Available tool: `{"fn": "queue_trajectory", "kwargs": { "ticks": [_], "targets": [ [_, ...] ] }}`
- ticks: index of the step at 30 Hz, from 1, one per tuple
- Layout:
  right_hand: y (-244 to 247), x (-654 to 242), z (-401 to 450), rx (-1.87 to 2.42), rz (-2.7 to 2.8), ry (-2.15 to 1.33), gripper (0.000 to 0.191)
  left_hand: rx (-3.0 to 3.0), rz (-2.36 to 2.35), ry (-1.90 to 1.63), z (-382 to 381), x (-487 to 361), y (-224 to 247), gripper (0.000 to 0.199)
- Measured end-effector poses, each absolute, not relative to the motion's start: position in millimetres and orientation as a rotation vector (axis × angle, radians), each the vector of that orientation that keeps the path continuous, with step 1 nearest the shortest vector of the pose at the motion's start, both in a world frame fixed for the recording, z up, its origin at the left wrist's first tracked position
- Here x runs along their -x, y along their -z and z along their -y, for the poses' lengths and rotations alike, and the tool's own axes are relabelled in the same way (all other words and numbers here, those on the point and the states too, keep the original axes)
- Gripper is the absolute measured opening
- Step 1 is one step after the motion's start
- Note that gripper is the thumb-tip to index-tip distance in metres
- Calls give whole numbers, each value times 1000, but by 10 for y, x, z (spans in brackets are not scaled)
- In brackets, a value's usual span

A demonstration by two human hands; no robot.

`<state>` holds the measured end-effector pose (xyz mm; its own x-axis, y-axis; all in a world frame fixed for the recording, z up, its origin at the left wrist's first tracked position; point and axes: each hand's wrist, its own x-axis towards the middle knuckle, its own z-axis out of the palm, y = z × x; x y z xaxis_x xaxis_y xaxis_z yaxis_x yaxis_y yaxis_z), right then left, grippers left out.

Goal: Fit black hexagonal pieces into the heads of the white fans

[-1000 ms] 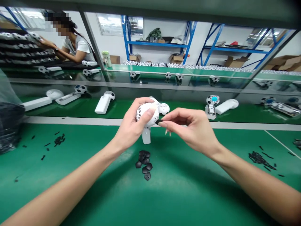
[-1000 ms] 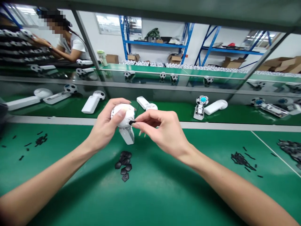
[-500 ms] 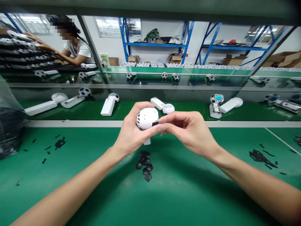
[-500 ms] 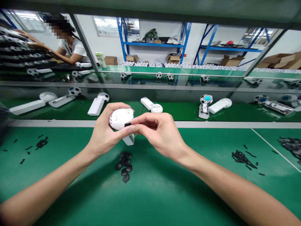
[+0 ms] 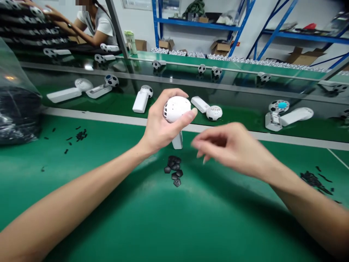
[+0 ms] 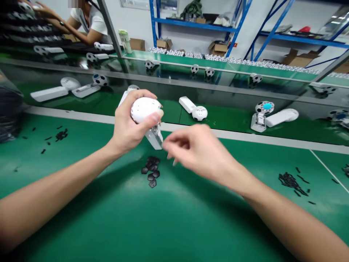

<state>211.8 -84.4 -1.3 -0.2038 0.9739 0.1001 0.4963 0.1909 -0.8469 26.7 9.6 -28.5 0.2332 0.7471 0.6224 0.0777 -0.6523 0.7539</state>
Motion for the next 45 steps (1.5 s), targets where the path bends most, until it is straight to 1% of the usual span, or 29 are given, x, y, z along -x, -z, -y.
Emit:
{"fn": "queue_trajectory", "kwargs": {
  "ticks": [2, 6, 10, 12, 16, 21, 25, 29, 31, 33, 35, 36, 39, 41, 43, 45],
  "targets": [
    [114, -2023, 893, 1441, 2106, -891, 13, -1857, -767, -1435, -94, -270, 285, 37],
    [222, -1866, 978, 1430, 2593, -625, 9, -1795, -761, -1398, -65, -291, 278, 43],
    [235, -1799, 1038, 1467, 2871, -432, 13, -1763, -790, -1415, -80, -306, 288, 52],
    [267, -1797, 1056, 1385, 2962, -318, 15, -1749, -793, -1429, -109, -298, 301, 54],
    [400, -1858, 1056, 1066, 2999, -89, 14, -1722, -761, -1456, -181, -264, 330, 51],
    [510, -1943, 1019, 753, 2914, 89, 24, -1764, -735, -1438, -216, -251, 346, 44],
    [562, -1886, 1021, 705, 2889, 167, 28, -1839, -675, -1471, -187, -277, 359, 45],
    [645, -1753, 1093, 661, 2744, 309, 33, -1847, -657, -1448, -149, -283, 328, 46],
    [619, -1742, 1114, 670, 2713, 210, 34, -1781, -724, -1431, -141, -259, 278, 46],
    [512, -1800, 1093, 757, 2656, -89, 29, -1711, -818, -1423, -149, -216, 221, 45],
    [352, -1906, 1027, 863, 2471, -399, 21, -1686, -879, -1426, -177, -168, 181, 42],
    [270, -1964, 983, 895, 2363, -490, 18, -1690, -888, -1434, -195, -148, 170, 41],
    [81, -2106, 846, 980, 2149, -557, 20, -1664, -892, -1448, -235, -125, 155, 33],
    [18, -2157, 782, 1045, 2019, -575, 18, -1510, -883, -1422, -215, -148, 130, 28],
    [-16, -2176, 751, 1102, 1840, -633, 13, -1288, -862, -1315, -142, -192, 82, 26],
    [-43, -2176, 751, 1123, 1676, -683, 15, -1123, -837, -1146, -30, -243, 25, 28]
  ]
}}
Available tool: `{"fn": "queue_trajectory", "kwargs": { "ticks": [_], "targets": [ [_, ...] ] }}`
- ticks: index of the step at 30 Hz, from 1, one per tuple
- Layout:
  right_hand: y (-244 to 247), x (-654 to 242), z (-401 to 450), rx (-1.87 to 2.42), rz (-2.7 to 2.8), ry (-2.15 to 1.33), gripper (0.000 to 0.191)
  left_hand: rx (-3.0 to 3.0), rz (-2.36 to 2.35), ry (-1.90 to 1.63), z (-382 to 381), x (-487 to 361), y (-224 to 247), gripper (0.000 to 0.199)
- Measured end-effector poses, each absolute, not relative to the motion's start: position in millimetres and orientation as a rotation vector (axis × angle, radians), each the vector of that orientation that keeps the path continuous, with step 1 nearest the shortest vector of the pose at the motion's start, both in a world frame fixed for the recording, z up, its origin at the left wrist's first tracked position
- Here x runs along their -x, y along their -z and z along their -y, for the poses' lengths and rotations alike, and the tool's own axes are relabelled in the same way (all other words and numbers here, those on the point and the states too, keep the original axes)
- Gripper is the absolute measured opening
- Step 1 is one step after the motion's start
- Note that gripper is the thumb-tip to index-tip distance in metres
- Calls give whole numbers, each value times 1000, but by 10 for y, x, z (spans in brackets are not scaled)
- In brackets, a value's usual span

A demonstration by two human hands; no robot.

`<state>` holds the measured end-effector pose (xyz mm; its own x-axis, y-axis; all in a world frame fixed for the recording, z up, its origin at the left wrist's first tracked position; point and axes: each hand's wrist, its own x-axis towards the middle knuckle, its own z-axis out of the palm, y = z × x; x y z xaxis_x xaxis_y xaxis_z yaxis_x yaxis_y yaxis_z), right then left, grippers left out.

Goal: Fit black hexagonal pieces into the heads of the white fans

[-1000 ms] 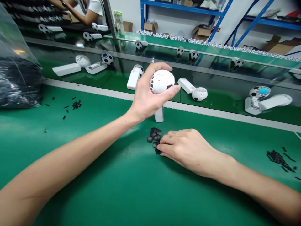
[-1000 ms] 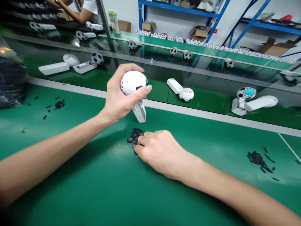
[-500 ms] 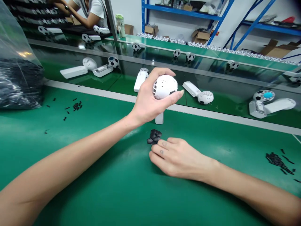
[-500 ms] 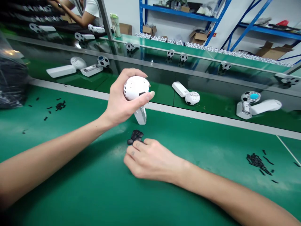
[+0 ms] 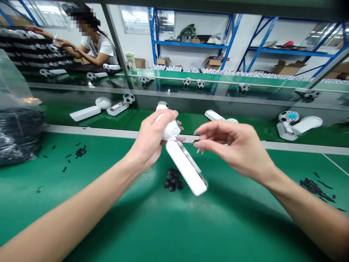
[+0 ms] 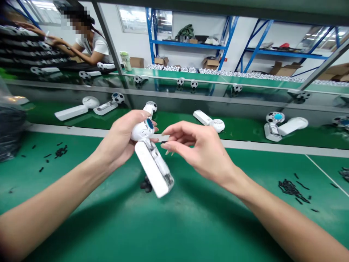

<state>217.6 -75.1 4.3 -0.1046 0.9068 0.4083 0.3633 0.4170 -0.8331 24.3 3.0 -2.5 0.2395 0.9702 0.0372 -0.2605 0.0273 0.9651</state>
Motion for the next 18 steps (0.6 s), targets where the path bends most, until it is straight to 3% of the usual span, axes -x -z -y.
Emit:
{"fn": "queue_trajectory", "kwargs": {
  "ticks": [5, 12, 18],
  "targets": [
    [-93, -2158, 792, 1138, 1677, -640, 17, -1023, -830, -839, 220, -334, -16, 33],
    [-21, -2134, 828, 1161, 1837, -660, 10, -1077, -848, -773, 296, -385, 69, 41],
    [22, -2063, 845, 1201, 1798, -649, 17, -1137, -883, -798, 331, -404, 107, 28]
  ]
}}
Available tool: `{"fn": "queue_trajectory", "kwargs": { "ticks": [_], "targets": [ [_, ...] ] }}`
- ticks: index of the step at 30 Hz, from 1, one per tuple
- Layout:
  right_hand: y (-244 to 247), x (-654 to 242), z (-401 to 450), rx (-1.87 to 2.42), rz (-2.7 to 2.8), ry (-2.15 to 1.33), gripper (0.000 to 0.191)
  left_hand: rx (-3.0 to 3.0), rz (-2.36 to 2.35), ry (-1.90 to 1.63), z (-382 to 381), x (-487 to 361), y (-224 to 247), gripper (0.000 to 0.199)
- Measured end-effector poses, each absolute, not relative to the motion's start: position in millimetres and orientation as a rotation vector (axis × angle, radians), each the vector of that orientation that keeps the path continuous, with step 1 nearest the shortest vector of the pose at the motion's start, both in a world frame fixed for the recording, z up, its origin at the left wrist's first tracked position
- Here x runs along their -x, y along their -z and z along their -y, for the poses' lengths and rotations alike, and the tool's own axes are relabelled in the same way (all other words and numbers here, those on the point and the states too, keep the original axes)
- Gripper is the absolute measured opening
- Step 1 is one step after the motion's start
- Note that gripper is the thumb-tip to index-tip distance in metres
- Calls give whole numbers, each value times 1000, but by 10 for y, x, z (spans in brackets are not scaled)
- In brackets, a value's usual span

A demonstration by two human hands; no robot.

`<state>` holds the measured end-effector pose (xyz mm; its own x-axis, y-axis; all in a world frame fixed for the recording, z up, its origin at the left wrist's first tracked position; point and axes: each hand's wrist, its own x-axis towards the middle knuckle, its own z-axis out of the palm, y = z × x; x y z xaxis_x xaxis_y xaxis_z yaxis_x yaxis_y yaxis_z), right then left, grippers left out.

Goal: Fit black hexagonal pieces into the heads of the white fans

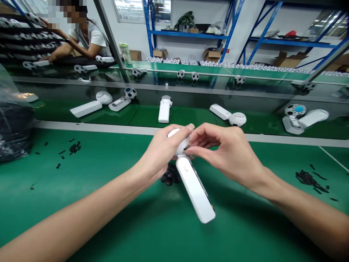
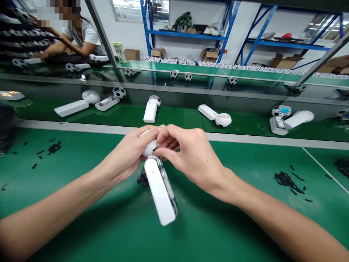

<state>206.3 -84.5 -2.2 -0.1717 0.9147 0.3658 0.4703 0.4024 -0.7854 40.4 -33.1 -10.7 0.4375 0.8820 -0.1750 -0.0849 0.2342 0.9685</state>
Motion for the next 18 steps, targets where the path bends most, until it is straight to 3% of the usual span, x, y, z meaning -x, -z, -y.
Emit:
{"fn": "queue_trajectory", "kwargs": {
  "ticks": [10, 18],
  "targets": [
    [68, -2051, 843, 1278, 1704, -644, 24, -1484, -1072, -932, 368, -402, 109, 14],
    [-20, -2105, 826, 1307, 1718, -656, 38, -1515, -1043, -965, 428, -400, -29, 34]
  ]
}}
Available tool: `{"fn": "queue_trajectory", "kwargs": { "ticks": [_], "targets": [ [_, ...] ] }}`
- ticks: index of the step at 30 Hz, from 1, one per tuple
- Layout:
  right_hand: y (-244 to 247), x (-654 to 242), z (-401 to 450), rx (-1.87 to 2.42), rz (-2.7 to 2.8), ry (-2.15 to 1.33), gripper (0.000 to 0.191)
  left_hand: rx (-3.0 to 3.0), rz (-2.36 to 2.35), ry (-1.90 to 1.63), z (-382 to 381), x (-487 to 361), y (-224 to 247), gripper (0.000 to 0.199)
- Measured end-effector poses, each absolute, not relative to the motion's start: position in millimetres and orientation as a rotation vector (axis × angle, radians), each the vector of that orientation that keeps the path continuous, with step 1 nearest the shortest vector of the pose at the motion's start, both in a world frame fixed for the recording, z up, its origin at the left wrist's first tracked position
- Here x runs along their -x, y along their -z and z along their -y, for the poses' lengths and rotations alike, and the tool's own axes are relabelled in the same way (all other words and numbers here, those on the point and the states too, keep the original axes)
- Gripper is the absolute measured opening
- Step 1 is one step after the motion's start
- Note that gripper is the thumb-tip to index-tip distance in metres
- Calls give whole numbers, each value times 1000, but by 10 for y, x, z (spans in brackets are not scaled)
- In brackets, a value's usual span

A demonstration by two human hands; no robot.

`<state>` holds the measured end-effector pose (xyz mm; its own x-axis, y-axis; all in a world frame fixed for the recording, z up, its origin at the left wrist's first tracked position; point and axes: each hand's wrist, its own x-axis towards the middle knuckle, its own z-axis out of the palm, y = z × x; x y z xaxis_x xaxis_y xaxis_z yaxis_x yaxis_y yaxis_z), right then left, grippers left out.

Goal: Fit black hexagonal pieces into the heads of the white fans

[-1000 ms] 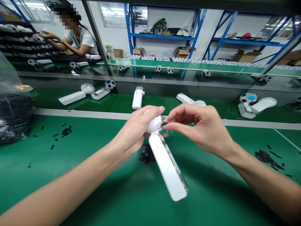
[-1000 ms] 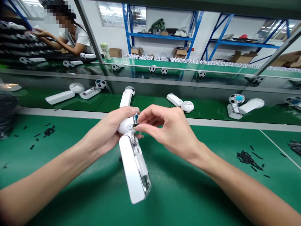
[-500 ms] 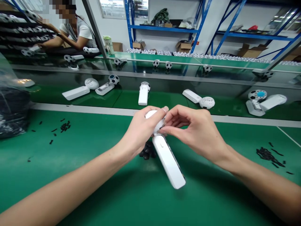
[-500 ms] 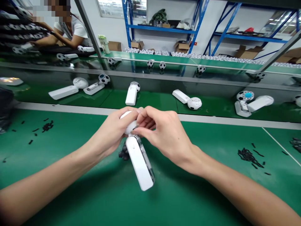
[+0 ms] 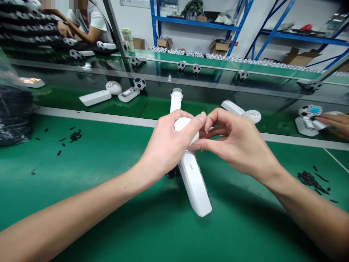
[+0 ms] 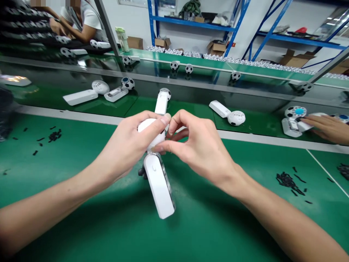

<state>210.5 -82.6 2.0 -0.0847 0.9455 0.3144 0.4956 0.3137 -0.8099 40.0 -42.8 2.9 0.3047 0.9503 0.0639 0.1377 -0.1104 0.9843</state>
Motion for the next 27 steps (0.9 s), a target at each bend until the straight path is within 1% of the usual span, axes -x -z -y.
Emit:
{"fn": "queue_trajectory", "kwargs": {
  "ticks": [3, 7, 11, 14, 15, 17, 19, 20, 24, 27],
  "targets": [
    [29, -2094, 830, 1283, 1782, -521, 39, -1499, -1009, -980, 424, -388, -34, 40],
    [149, -2054, 837, 1224, 1859, -188, 34, -1454, -960, -993, 407, -374, -35, 48],
    [198, -2051, 762, 1268, 1857, -104, 36, -1517, -880, -1040, 304, -353, -85, 47],
    [197, -2075, 682, 1343, 1833, -228, 26, -1616, -826, -1317, 127, -273, -142, 32],
    [201, -2077, 670, 1394, 1895, -329, 22, -1636, -817, -1432, 51, -232, -149, 27],
    [228, -2060, 680, 1513, 2125, -584, 17, -1679, -809, -1632, -113, -144, -125, 24],
    [277, -2015, 726, 1588, 2337, -769, 10, -1736, -836, -1735, -285, -69, -44, 26],
    [307, -1986, 753, 1610, 2394, -802, 8, -1766, -851, -1752, -370, -43, 13, 29],
    [419, -1905, 822, 1668, 2408, -782, 8, -1895, -868, -1774, -655, -16, 252, 39],
    [467, -1914, 819, 1608, 2410, -784, 13, -1953, -892, -1801, -739, -23, 337, 42]
  ]
}}
